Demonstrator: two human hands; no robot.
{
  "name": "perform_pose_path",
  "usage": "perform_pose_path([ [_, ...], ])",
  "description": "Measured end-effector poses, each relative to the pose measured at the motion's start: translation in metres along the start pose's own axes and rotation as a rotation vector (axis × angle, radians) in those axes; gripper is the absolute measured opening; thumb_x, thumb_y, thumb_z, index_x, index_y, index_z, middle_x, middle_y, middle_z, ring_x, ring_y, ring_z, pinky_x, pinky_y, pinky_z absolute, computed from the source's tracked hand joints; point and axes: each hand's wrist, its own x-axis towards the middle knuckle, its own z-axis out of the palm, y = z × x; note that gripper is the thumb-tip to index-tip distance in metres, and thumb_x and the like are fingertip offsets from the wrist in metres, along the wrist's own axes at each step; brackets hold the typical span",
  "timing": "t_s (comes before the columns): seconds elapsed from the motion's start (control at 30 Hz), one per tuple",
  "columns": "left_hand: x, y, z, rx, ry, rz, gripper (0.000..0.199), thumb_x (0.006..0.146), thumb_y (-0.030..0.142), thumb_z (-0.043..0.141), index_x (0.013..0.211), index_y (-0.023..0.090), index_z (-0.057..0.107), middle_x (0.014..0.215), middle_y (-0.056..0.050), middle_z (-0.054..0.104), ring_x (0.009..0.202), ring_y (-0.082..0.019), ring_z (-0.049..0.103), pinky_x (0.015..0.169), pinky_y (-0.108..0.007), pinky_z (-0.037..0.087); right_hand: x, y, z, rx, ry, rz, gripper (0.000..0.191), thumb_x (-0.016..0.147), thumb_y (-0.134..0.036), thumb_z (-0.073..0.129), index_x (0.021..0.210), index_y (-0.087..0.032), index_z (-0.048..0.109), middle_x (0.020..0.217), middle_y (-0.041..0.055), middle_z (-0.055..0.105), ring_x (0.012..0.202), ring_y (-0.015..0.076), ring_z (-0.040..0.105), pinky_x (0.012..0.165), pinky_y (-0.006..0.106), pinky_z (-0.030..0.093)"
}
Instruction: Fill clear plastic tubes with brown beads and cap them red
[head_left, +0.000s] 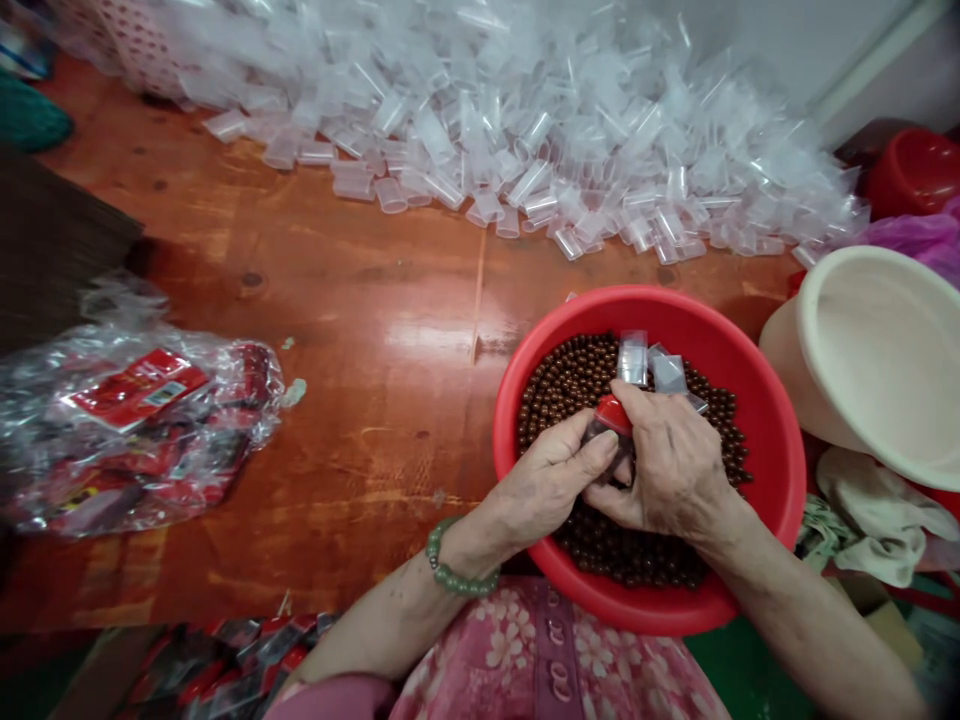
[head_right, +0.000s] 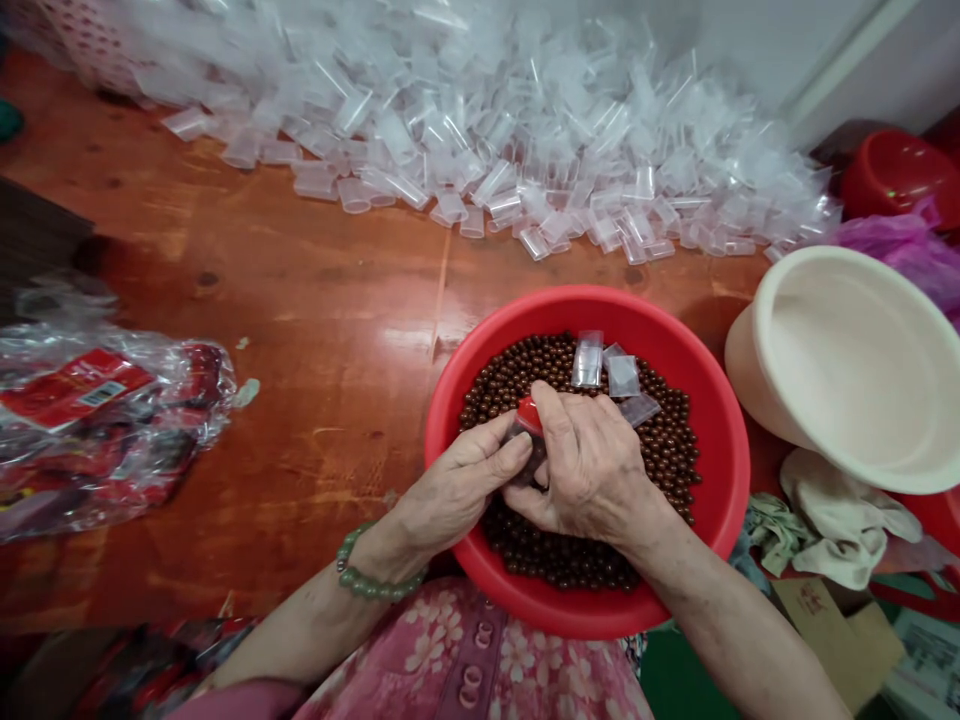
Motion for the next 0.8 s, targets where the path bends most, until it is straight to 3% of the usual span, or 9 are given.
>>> perform_pose_path([
  [0.57, 0.0016, 0.0053, 0.0025, 0.058, -0.007, -0.024, 0.043, 0.089, 0.056, 0.062, 0.082, 0.015, 0.053, 0.078, 0.001, 0.052, 0.071, -0.010, 0.045, 0.069, -0.023, 0.040, 0.0006, 0.0012, -0.0027, -0.082, -0.035, -0.054, 0.055, 0.089, -0.048, 0.051, 0.118, -0.001, 0.051, 0.075, 0.0110, 0.062, 0.065, 0.0247, 0.055, 0.059, 0.037, 0.045],
  [0.7, 0.0024, 0.0073, 0.0008, 0.083, -0.016, -0.030, 0.042, 0.089, 0.055, 0.063, 0.082, 0.015, 0.054, 0.079, 0.001, 0.054, 0.072, -0.010, 0.047, 0.070, -0.023, 0.041, 0.0017, 0.0012, -0.0020, -0.025, -0.075, -0.031, 0.057, 0.090, -0.049, 0.051, 0.122, -0.002, 0.049, 0.078, 0.0120, 0.061, 0.066, 0.0266, 0.056, 0.058, 0.039, 0.047],
  [0.8, 0.0030, 0.0086, 0.0000, 0.114, 0.017, -0.024, 0.036, 0.091, 0.050, 0.062, 0.086, 0.015, 0.056, 0.081, 0.000, 0.056, 0.076, -0.011, 0.051, 0.076, -0.024, 0.044, 0.0025, 0.0028, -0.0050, 0.132, -0.155, 0.064, 0.061, 0.092, -0.049, 0.055, 0.130, -0.002, 0.045, 0.092, 0.0168, 0.064, 0.078, 0.0293, 0.061, 0.066, 0.042, 0.053],
])
